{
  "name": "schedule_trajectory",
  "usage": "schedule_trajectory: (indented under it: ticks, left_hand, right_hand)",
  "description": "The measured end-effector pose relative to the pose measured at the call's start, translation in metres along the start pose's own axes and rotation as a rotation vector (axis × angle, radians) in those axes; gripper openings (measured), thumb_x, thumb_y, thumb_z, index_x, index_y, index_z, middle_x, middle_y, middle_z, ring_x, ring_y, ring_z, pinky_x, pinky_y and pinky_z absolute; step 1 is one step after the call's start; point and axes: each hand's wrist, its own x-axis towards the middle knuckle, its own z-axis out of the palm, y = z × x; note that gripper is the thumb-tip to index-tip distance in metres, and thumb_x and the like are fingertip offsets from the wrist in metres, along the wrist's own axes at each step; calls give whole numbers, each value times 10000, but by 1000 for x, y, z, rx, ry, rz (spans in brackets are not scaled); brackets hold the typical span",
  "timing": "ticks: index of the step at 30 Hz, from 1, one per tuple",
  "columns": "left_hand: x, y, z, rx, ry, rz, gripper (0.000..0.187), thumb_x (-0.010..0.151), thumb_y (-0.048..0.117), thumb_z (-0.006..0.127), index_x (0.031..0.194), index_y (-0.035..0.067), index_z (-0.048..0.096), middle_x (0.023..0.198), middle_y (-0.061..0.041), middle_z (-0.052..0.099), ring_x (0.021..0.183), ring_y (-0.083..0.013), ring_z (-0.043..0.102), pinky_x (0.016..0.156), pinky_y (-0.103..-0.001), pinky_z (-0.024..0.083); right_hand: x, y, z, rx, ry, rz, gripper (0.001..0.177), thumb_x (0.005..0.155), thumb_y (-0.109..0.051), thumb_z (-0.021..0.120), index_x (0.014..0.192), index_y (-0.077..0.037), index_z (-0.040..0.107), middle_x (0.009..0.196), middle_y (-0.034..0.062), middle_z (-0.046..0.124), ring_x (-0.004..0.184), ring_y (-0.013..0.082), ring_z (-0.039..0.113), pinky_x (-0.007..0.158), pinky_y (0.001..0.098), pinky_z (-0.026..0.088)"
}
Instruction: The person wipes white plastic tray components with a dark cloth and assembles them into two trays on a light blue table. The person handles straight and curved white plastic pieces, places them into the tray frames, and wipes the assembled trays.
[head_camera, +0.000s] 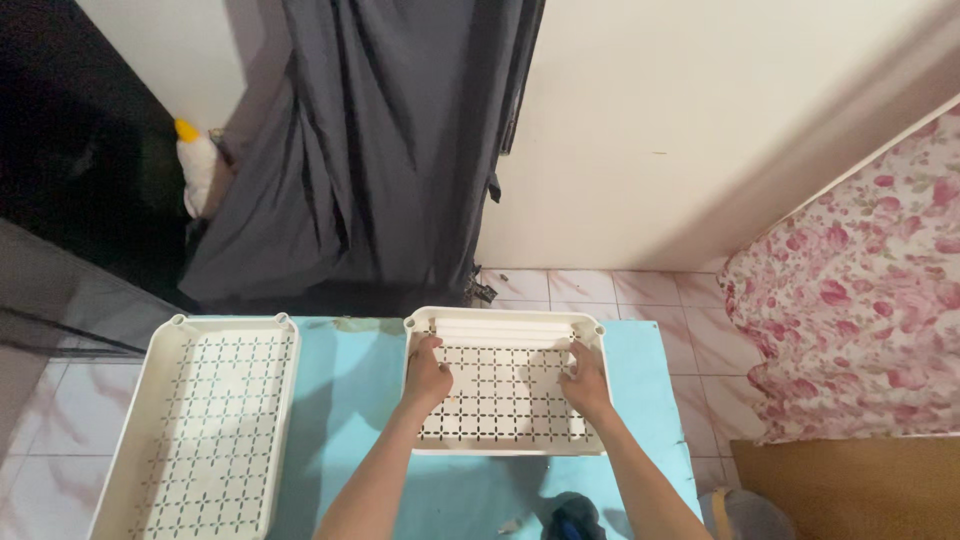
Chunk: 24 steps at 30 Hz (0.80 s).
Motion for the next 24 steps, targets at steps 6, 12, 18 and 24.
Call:
schedule_trajectory:
  ticks: [6,12,18,24]
  left_hand:
    - [1,-5,7,23,19,66,501,791,-32,665,1274,20,542,1271,-211,618,1249,-381,546,1085,-431,416]
    - [-2,6,-1,2,-33,2,541,804,-28,673,1317,11,507,1309,-221,579,1283,-387,496,1102,-441,388]
    - [-6,20,-14,-40,-63,-33,610,810,-59,612,1398,-10,458,1344,-242,574,1315,-371,522,1113,-428,425]
    - [-26,22,-26,70,8,256,629,815,-57,587,1418,-59,412,1512,-293,392,1430,-425,356,1194,-461,305]
  right_hand:
    - [-9,-20,-1,-10,32,75,741,837,-64,694,1512,-115,392,1445,75,550,1145,258,601,975,404,542]
    - [-8,-22,-1,-36,20,146,760,858,-84,706,1542,-150,383,1370,121,587,1184,261,598,980,396,532]
    - [-6,-20,-5,23,26,58,793,811,-69,712,1521,-104,362,1471,131,479,1186,306,617,935,425,581]
    - [-32,-33,-15,-39,77,-130,861,800,-74,717,1554,-69,302,1526,193,432,1372,349,484,1099,429,446]
